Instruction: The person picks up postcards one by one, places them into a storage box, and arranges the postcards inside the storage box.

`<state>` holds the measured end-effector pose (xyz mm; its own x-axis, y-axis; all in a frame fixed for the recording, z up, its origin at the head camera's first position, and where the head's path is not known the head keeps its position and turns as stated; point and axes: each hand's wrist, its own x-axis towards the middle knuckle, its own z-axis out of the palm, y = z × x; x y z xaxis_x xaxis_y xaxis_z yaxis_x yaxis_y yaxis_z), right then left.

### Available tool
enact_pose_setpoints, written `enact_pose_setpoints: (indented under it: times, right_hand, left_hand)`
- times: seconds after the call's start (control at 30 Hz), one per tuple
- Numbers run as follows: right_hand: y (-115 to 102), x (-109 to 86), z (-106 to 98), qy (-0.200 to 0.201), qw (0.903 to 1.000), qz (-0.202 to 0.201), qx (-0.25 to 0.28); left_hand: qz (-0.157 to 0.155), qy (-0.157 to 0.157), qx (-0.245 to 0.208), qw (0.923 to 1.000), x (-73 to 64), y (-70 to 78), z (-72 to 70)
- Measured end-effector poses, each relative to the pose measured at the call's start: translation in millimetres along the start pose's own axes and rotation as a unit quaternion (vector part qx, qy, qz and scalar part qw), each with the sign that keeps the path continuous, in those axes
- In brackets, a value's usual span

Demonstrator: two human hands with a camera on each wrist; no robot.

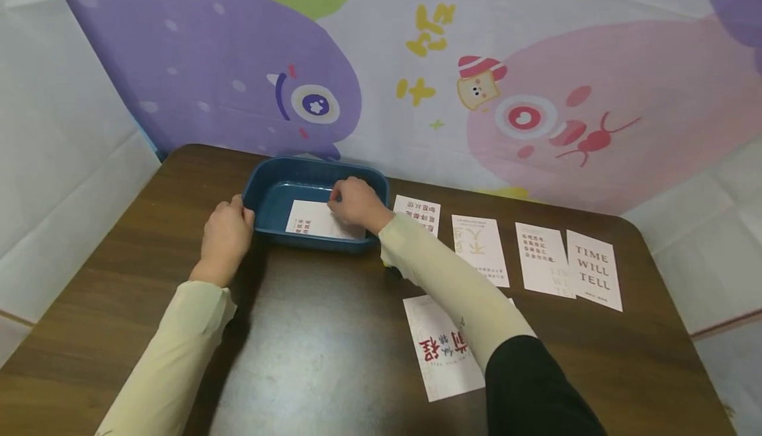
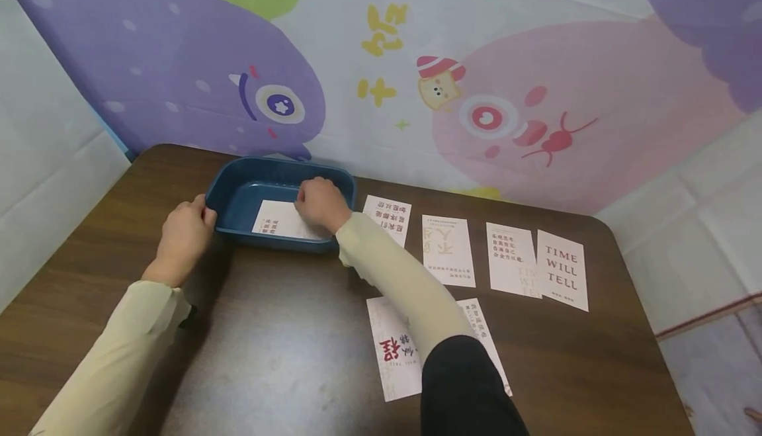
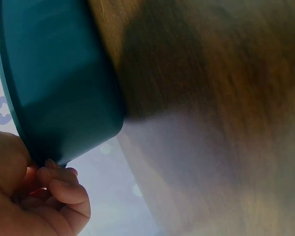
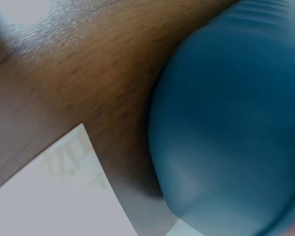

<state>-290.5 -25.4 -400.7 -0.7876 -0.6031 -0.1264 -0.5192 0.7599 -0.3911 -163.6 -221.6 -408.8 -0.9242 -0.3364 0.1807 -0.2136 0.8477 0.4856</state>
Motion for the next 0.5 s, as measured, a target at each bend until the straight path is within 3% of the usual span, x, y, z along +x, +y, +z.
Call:
enact_pose_setpoints:
  times: [0.27, 0.5]
  right_hand:
    - [6, -23.8, -17, 0.025, 0.9986, -0.019, 0.043]
    - [17, -50.3, -33, 0.053, 0.9971, -0.014, 0.053]
  left_hand:
    - [0.011, 0.006, -0.001, 0.9999, -0.1, -0.2, 0.0]
    - [0.007, -0.013, 0.001, 0.9999, -0.7, 1.4, -1.6]
